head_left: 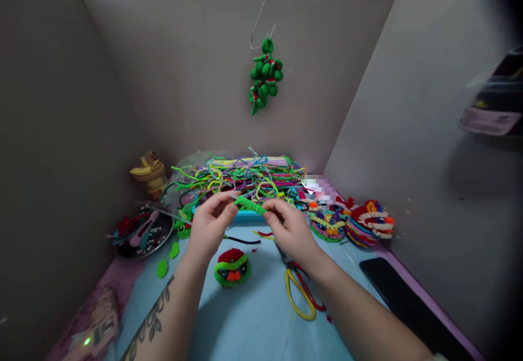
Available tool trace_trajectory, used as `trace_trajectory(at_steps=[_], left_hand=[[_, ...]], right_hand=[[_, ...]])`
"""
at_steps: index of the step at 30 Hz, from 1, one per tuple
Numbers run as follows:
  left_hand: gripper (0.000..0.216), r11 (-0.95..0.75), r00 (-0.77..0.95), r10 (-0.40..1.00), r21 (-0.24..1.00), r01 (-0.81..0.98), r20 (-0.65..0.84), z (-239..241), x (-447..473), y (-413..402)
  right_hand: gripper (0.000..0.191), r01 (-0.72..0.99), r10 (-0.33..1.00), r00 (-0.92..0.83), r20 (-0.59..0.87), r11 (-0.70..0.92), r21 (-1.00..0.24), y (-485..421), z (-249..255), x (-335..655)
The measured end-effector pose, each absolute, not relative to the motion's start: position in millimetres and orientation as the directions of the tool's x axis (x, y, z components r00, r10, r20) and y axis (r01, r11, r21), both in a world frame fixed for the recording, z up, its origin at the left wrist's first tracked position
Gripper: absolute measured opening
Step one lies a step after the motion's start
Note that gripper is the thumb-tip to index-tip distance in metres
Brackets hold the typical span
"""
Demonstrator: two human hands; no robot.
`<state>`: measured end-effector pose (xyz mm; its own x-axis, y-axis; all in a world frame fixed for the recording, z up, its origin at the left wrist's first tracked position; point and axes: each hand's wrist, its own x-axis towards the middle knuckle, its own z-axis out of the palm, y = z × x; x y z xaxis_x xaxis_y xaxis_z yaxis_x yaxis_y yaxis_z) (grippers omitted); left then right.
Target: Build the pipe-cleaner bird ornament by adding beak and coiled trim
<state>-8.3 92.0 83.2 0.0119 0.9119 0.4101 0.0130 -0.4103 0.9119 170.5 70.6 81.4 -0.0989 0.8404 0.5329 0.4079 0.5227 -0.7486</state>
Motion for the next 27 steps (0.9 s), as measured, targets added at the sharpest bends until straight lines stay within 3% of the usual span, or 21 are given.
trace_trajectory(at_steps=[5,8,11,18,22,27], left_hand=[[0.022,-0.387,0.108,0.914,0.921,-0.053,0.391,87.1,-16.3,92.7],[0.017,-0.465,0.137,0.871,0.882,-0.080,0.472,91.1,-19.1,92.8],[0.014,-0.503,0.173,0.838,0.856,-0.122,0.518,93.8,-21.2,92.6],[0.006,-0.533,0.220,0.816,0.843,-0.071,0.534,95.4,-25.1,92.5],[0.010,-0.576,0.094,0.817,0.815,0.069,0.569,96.4,-25.9,92.9],[0.019,-0.562,-0.125,0.805,0.812,0.154,0.581,94.4,-24.6,93.5]], right_hand=[[0.010,0.248,0.907,-0.181,0.381,0.417,-0.875,71.2,87.0,174.1],[0.022,0.034,0.919,-0.343,0.197,0.221,-0.975,72.0,85.3,174.2],[0.034,-0.098,0.892,-0.443,0.091,0.053,-0.994,72.4,82.3,173.4],[0.041,-0.133,0.854,-0.519,0.018,-0.060,-0.989,73.2,81.4,173.9],[0.038,-0.094,0.851,-0.524,0.022,-0.032,-0.995,74.4,80.8,173.1],[0.025,0.057,0.933,-0.302,0.195,0.222,-0.973,76.3,76.9,167.4]])
